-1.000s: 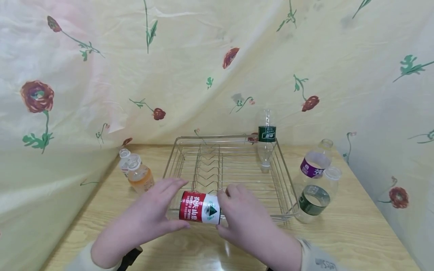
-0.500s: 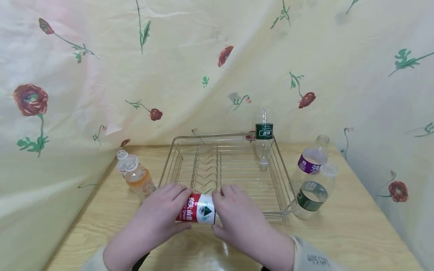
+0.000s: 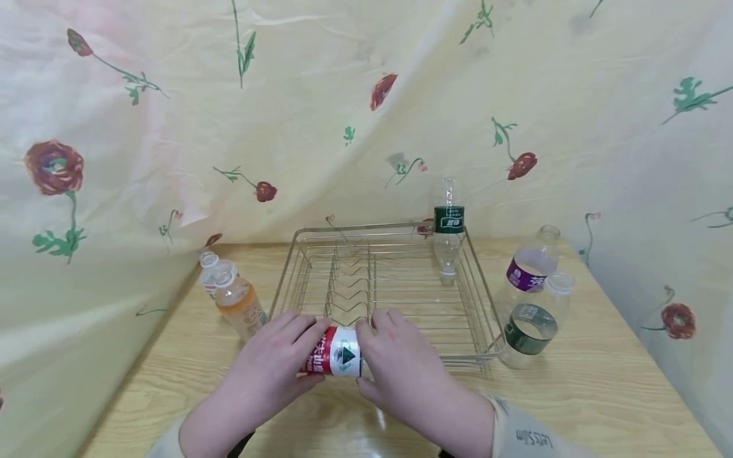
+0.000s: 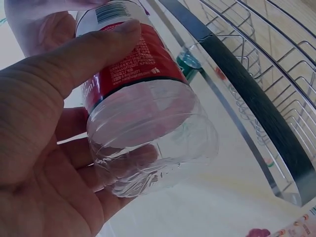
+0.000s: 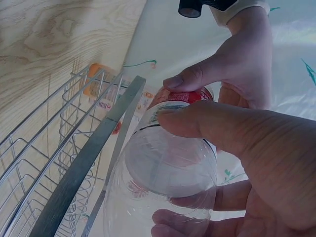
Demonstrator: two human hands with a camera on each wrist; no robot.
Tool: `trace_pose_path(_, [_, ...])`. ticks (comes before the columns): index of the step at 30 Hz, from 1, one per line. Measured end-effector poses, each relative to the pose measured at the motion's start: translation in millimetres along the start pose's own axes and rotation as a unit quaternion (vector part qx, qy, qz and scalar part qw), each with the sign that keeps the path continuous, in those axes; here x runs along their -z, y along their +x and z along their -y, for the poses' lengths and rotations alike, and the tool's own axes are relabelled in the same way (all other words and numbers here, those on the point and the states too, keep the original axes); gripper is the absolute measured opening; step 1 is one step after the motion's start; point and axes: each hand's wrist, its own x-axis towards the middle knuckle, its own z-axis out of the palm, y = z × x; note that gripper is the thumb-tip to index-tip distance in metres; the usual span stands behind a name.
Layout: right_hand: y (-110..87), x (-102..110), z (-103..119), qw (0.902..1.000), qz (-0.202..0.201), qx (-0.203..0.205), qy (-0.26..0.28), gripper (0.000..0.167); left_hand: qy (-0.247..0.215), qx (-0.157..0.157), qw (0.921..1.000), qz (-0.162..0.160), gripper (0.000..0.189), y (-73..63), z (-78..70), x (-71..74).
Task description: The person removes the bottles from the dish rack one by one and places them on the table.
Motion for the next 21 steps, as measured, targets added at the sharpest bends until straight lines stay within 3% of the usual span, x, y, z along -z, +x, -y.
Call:
trace_pose_path(8, [-0.3, 2, -2, 0.9989, -0.004, -0.001, 0.047, 0.072, -0.013, 0.02, 0.9997, 0.002, 0.07, -9.3, 2.4, -2.0])
trace_pose_path(16, [-5.3, 12, -12, 0.9895, 0.007, -0.076, 0.122, 0.109, -0.035, 0.048, 0.9982, -0.008, 0.07, -21.9, 8.6, -3.1])
trace_pose_path(21, [-7.6, 20, -19, 0.9863, -0.011, -0.106, 0.126, 0.113, -0.043, 0.062, 0.9971, -0.015, 0.064, -29.9, 13.5, -4.8])
